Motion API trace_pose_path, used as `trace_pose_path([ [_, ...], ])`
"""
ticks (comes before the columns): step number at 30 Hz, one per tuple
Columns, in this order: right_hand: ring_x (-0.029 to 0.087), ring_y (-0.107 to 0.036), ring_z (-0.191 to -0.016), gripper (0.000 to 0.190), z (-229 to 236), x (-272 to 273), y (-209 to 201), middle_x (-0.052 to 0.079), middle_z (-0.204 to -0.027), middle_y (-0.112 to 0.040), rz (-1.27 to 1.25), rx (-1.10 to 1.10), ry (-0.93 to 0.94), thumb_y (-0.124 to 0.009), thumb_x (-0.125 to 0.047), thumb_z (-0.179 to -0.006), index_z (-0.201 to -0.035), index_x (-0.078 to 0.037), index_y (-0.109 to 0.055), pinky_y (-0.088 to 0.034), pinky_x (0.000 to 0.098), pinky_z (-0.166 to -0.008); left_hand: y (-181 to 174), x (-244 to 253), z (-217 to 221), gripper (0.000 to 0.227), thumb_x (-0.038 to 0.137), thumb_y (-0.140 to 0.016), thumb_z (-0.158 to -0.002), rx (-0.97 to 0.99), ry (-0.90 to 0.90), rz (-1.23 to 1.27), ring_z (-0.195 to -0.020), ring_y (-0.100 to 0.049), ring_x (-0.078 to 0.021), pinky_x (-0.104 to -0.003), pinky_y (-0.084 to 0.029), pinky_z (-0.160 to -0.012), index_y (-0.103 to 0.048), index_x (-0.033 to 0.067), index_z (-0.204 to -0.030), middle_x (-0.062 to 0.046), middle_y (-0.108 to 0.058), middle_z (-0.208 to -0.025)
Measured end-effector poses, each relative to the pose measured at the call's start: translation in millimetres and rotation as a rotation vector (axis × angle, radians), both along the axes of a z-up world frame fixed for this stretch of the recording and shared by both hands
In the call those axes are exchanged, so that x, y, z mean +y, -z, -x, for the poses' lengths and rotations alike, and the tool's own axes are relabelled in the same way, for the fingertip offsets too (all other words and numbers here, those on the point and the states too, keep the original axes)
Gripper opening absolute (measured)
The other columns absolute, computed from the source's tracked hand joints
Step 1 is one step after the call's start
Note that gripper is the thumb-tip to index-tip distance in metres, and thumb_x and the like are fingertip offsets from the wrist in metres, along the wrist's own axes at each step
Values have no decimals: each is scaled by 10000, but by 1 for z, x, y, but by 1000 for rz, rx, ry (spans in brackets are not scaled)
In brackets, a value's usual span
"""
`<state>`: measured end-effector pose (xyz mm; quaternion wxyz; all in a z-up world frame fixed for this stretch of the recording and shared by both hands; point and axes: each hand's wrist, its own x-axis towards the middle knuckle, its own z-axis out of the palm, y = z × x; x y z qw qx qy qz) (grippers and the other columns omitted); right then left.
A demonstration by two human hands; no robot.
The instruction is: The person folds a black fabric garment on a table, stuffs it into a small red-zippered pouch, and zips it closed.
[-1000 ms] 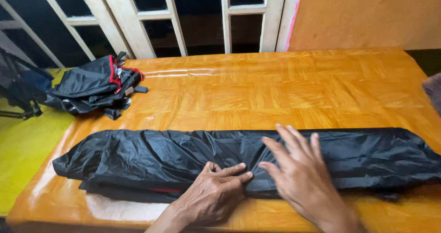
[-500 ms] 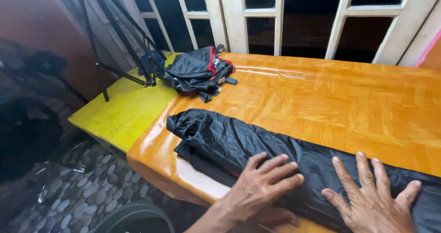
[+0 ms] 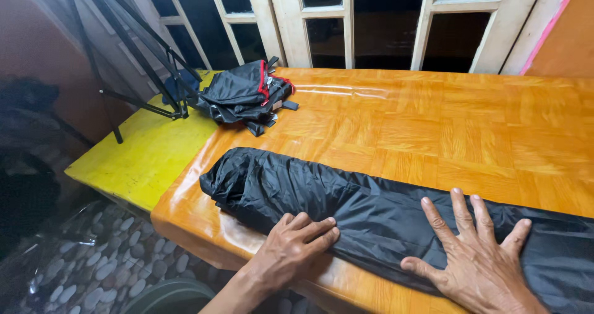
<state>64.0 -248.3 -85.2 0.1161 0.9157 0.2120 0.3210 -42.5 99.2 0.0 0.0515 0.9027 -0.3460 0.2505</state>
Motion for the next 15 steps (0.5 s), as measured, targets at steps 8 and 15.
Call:
trace_pose_path([
  [8,241,-87,-1587,1274,11,15,-39,3,-1738,-48,56,307,115,-284,-1233,-571,-1613,-544,-35,-130,784,-1028,-61,-83,-24,512,574,-420,-986,307,-323,230,-1031,-589,-426,-572,-463,-786,-592,166,-1243,-179,-622,-1084],
  [15,159,-16,-1626,1210,21,36,-70,-154,-1752,62,54,729,434,-312,-1184,-517,-1536,-674,95,-94,746,-1157,-24,-103,-63,1068,837,-169,-742,466,-548,197,-1561,-39,-484,-872,116,-1062,-307,219,-1602,-161,-252,-1674],
])
